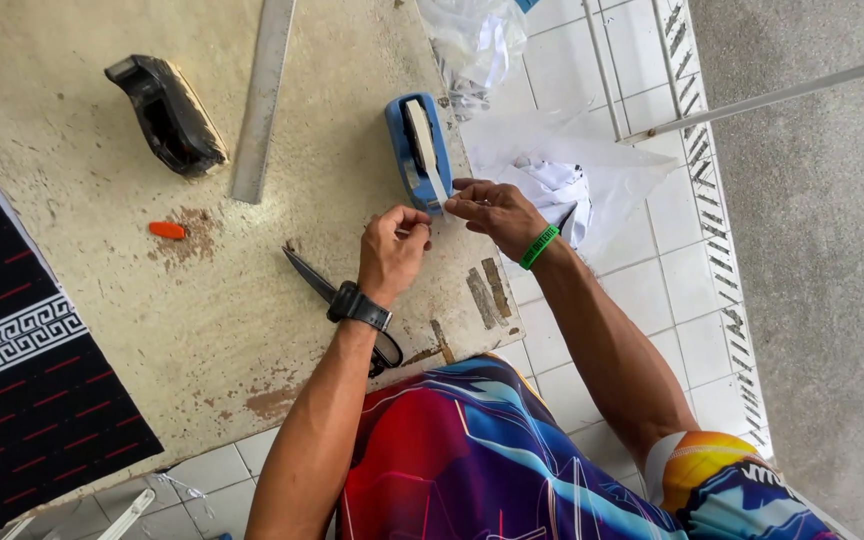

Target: Cutting fabric patterns with scissors, checking printed garment pieces against an order list, and marking the list with a pen.

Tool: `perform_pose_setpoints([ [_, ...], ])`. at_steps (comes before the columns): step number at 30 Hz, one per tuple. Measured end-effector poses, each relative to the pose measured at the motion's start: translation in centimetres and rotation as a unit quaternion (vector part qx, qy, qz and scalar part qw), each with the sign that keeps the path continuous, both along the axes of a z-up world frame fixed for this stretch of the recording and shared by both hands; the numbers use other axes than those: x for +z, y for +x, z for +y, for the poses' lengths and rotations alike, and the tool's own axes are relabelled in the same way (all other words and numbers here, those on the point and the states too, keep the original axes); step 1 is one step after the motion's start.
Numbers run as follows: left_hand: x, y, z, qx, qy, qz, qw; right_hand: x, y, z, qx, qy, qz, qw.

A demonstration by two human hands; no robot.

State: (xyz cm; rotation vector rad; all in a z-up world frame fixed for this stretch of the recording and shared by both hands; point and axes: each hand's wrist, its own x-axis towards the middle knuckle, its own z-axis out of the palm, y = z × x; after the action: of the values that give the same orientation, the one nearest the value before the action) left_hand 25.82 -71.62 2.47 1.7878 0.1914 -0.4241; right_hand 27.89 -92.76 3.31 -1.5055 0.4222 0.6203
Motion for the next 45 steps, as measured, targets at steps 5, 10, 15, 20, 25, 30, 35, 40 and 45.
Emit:
perform_pose_setpoints([
  [5,0.9,-0.4,-1.0,0.081,-0.198,0.178,0.961,-0.1,0.0,-0.3,0.018,0.01,0.001,1.0],
  [10,-0.9,-1.0,-1.7,0.086,-0.221,0.162,0.958,0.1,0.0,-0.2,0.019,0.011,-0.002,1.0],
  [15,-0.6,-0.9,-1.7,0.075,-0.186,0.126,0.971,-0.9,0.0,-0.2,0.013,0.018,0.001,1.0],
  [20,-0.9,-1.1,-1.5,0.067,-0.108,0.077,0.989,-0.8,-0.2,0.2,-0.001,0.015,0.001,1.0],
  [25,0.5,-1.0,-1.8,0.124,-0.111,0.085,0.982,-0.9,0.0,0.4,-0.009,0.038,-0.001,0.999],
  [30,-2.8,-1.9,0.0,0.174,-0.062,0.096,0.978,-0.8,-0.2,0.2,-0.028,0.039,0.009,0.999],
  [35,-3.1,-1.7,2.4,0.149,0.128,0.007,0.981,-0.1,-0.8,0.7,-0.023,0.018,-0.004,1.0],
  [40,-0.2,0.2,3.1,0.044,0.213,-0.045,0.975,0.4,-1.1,1.0,-0.002,-0.015,-0.029,0.999],
  [45,-1.0,2.0,4.0,-0.037,0.269,-0.035,0.962,0.9,-1.7,0.8,0.009,-0.032,-0.042,0.999],
])
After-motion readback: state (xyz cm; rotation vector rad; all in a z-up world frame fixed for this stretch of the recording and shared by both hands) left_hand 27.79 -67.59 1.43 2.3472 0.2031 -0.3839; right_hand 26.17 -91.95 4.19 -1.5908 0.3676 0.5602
